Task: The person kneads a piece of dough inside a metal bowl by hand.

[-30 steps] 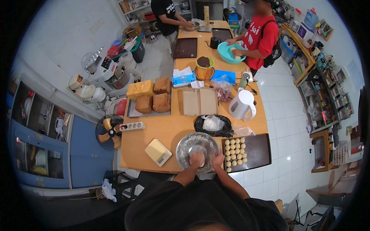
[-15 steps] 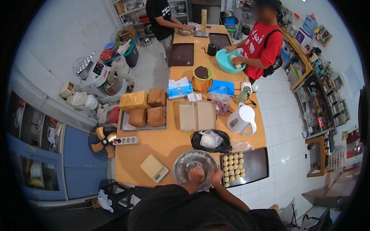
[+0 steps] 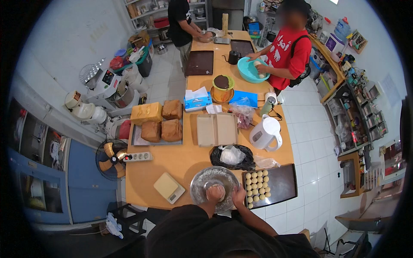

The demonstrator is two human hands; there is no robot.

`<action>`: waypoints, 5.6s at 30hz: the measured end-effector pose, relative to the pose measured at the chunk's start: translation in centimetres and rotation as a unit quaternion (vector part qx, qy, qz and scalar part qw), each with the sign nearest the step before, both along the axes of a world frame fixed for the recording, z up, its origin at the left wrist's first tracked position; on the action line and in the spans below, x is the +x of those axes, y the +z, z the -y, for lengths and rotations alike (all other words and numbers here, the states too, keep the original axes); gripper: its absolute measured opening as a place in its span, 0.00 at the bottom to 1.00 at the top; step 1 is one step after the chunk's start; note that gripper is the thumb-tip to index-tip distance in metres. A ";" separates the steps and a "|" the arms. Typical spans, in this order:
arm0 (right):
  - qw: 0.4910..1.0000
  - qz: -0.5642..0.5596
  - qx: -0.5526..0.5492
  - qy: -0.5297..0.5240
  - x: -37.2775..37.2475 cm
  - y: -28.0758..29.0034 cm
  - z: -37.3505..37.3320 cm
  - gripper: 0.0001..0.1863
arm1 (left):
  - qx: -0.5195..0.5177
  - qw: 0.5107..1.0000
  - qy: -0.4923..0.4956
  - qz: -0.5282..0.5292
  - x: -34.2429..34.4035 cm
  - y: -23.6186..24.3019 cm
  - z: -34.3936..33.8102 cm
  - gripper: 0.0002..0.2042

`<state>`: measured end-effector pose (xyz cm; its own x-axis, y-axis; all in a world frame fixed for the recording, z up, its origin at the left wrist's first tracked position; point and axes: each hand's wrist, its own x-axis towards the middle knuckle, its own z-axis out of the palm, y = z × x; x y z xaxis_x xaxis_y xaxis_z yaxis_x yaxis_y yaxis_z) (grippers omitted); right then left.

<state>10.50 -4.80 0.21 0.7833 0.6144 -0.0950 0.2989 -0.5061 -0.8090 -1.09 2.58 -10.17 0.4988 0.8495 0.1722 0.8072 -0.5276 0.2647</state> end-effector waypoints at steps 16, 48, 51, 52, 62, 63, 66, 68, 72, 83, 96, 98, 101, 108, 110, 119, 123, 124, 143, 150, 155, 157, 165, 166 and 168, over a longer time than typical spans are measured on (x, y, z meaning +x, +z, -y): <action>0.991 0.039 -0.098 -0.079 -0.8 1.7 0.2 0.13 | -0.324 0.939 -0.117 0.017 -1.4 3.0 -0.4 0.29; 0.991 0.028 -0.063 -0.112 -3.1 0.5 1.3 0.11 | -0.225 0.969 -0.077 -0.061 -5.0 9.1 4.1 0.24; 0.991 0.027 -0.073 -0.109 -2.6 -0.7 1.3 0.14 | -0.308 0.947 -0.059 -0.071 -5.5 9.0 4.9 0.26; 0.992 0.018 -0.070 -0.102 -2.5 -1.2 1.5 0.16 | -0.341 0.935 -0.045 -0.085 -5.7 9.3 5.3 0.27; 0.994 0.033 -0.062 -0.081 -2.1 -0.7 1.3 0.17 | -0.699 0.712 0.035 0.051 -5.0 4.6 0.1 0.42; 0.996 0.021 -0.060 -0.067 -2.3 -0.1 1.1 0.17 | -0.768 0.638 0.039 0.034 -5.5 2.4 -0.7 0.43; 0.995 0.010 -0.066 -0.073 -2.0 -1.1 1.5 0.17 | -0.781 0.619 0.081 -0.013 -3.6 3.9 0.4 0.44; 0.996 0.011 -0.061 -0.070 -2.2 -0.6 1.2 0.17 | -0.716 0.686 0.131 -0.023 -3.3 4.0 1.4 0.43; 0.995 -0.001 -0.060 -0.077 -2.0 -0.8 0.6 0.17 | -0.311 0.943 0.111 -0.038 -1.5 2.6 2.8 0.33; 0.997 -0.002 -0.055 -0.048 -1.7 -2.2 0.7 0.18 | -0.315 0.932 0.171 -0.055 0.0 7.3 0.7 0.25; 0.993 0.051 -0.087 -0.065 -2.3 -1.0 1.4 0.15 | -0.175 0.978 -0.013 -0.110 0.5 0.8 -1.2 0.17; 0.992 0.043 -0.099 -0.063 -2.5 -0.6 1.4 0.17 | -0.178 0.976 -0.041 -0.121 0.5 2.0 -2.4 0.14; 0.993 0.046 -0.089 -0.062 -2.9 0.1 0.8 0.19 | -0.647 0.758 0.075 0.028 -0.9 0.2 -5.5 0.24; 0.990 0.019 -0.096 -0.100 -2.6 0.6 0.9 0.16 | -0.652 0.729 0.131 0.162 -2.4 2.8 -4.6 0.27; 0.990 0.012 -0.102 -0.094 -2.7 0.5 1.1 0.14 | -0.686 0.671 0.153 0.235 -3.5 2.4 -4.4 0.25; 0.988 0.027 -0.087 -0.125 -3.2 -1.1 1.4 0.20 | -0.641 0.761 -0.084 0.053 -2.3 9.4 -3.9 0.16; 0.986 -0.016 -0.096 -0.136 -2.7 -2.2 1.3 0.20 | -0.301 0.952 -0.005 -0.047 -1.1 9.0 -3.1 0.21; 0.987 -0.018 -0.093 -0.134 -3.0 -2.0 1.1 0.20 | -0.298 0.953 -0.002 -0.047 -1.5 8.3 -3.2 0.21; 0.987 -0.008 -0.102 -0.126 -3.1 -0.4 1.5 0.18 | -0.317 0.945 -0.066 -0.043 -3.4 6.3 2.7 0.32; 0.985 -0.035 -0.112 -0.125 -3.0 -0.8 1.8 0.17 | -0.323 0.945 -0.049 -0.027 -1.0 9.1 6.0 0.36; 0.986 -0.011 -0.089 -0.143 -2.3 -1.7 2.0 0.14 | -0.333 0.936 -0.098 0.048 -0.1 7.6 5.1 0.30; 0.987 -0.019 -0.084 -0.133 -2.6 -1.1 2.1 0.14 | -0.399 0.906 -0.065 0.127 -0.6 8.6 4.5 0.25; 0.991 0.005 -0.020 -0.135 -2.8 -1.4 2.3 0.13 | -0.718 0.677 0.117 0.111 -1.6 8.4 2.3 0.22; 0.991 0.004 -0.022 -0.134 -2.9 -1.7 2.4 0.13 | -0.719 0.676 0.118 0.111 -1.4 8.8 2.3 0.22; 0.990 0.001 0.007 -0.138 -2.6 -2.4 2.5 0.13 | -0.748 0.622 0.170 0.159 -0.7 9.7 2.9 0.25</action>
<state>7.88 -7.30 -2.14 0.9220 0.3774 -0.0866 0.1512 -0.5569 -0.8167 -1.81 -0.31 -0.46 0.3888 0.2251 -0.8934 0.5864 0.6874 0.4284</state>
